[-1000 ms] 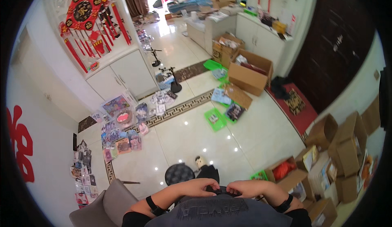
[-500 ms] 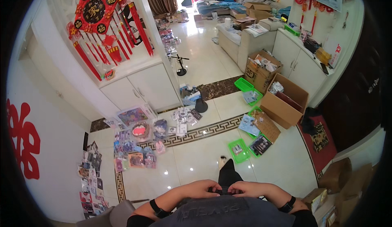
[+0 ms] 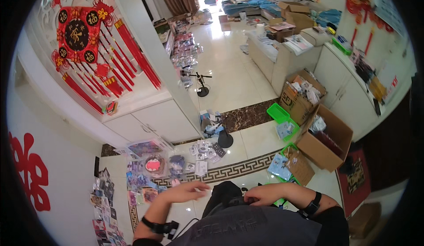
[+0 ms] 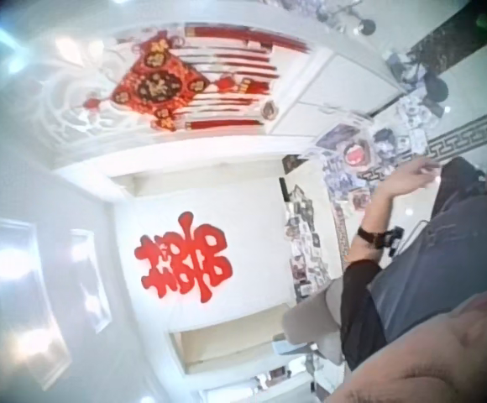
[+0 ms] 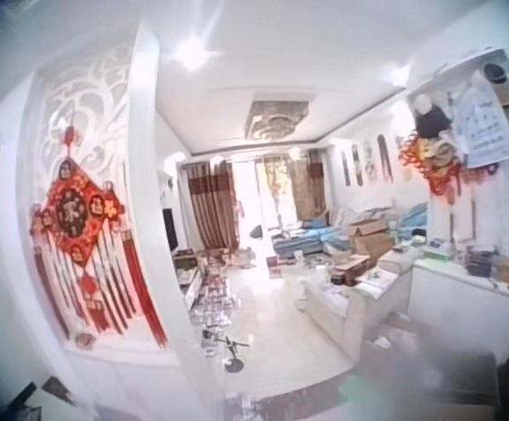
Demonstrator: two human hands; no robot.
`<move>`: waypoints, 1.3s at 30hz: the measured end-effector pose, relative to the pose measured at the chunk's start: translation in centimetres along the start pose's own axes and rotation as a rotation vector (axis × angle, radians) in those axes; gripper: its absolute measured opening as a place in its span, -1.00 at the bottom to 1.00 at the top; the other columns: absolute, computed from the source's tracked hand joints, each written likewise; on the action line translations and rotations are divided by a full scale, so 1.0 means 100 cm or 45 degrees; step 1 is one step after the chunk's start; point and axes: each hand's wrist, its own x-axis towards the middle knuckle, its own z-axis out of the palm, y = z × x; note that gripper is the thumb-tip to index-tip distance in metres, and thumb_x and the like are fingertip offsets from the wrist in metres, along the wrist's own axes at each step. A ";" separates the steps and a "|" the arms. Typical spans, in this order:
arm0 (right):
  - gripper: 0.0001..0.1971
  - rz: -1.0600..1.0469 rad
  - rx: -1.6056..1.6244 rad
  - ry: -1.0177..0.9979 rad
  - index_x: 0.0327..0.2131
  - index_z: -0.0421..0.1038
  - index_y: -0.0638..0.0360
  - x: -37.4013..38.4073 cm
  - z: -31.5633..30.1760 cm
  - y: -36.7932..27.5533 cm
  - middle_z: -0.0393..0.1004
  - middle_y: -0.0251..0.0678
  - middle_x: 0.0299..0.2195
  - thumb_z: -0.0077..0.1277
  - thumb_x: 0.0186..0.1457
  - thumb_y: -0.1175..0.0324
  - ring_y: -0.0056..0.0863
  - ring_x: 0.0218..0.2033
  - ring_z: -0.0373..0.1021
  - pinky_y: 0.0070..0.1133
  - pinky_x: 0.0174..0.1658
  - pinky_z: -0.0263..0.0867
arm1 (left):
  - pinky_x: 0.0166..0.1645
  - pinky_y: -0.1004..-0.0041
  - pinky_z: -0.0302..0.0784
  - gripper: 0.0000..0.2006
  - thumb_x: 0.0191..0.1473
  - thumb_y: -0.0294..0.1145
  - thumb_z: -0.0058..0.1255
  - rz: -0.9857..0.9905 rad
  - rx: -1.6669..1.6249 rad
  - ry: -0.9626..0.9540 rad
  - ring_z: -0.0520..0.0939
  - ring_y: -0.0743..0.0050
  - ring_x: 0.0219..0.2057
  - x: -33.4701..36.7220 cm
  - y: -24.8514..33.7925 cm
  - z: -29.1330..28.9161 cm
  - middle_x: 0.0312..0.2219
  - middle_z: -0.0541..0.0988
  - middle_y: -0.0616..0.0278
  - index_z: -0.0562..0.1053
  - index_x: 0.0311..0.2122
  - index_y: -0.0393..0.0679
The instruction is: The recorder uses a broom and dustpan to sweep debris on the balcony.
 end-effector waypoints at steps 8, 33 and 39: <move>-0.63 0.175 -0.605 -0.463 -0.25 0.34 0.23 0.082 -0.198 0.010 0.43 -0.12 -0.33 -0.04 -0.06 0.15 -0.18 -0.26 0.38 -0.37 -0.26 0.29 | -0.33 0.56 0.43 -0.69 0.07 -0.26 -0.09 -0.260 -0.304 1.165 0.48 0.57 -0.42 -0.090 -0.015 -0.158 -0.31 0.48 0.30 0.35 -0.09 -0.15; -0.61 -0.143 -0.125 -0.203 -0.19 0.26 0.17 0.116 -0.737 0.178 0.41 -0.16 -0.34 0.07 -0.06 0.19 -0.26 -0.34 0.38 -0.41 -0.31 0.29 | -0.18 0.25 0.44 -0.61 0.01 -0.08 -0.14 -0.951 -0.841 0.118 0.52 0.17 -0.27 0.355 0.063 -0.384 -0.22 0.42 0.12 0.34 -0.12 -0.11; -0.50 -0.066 -0.159 -0.423 -0.11 0.15 0.18 0.154 -0.874 0.206 0.39 -0.10 -0.29 0.08 -0.10 0.21 -0.24 -0.35 0.38 -0.44 -0.34 0.31 | -0.21 0.26 0.43 -0.63 -0.03 -0.08 -0.10 -0.832 -0.852 0.120 0.53 0.15 -0.29 0.431 0.108 -0.433 -0.29 0.46 0.08 0.39 -0.18 -0.11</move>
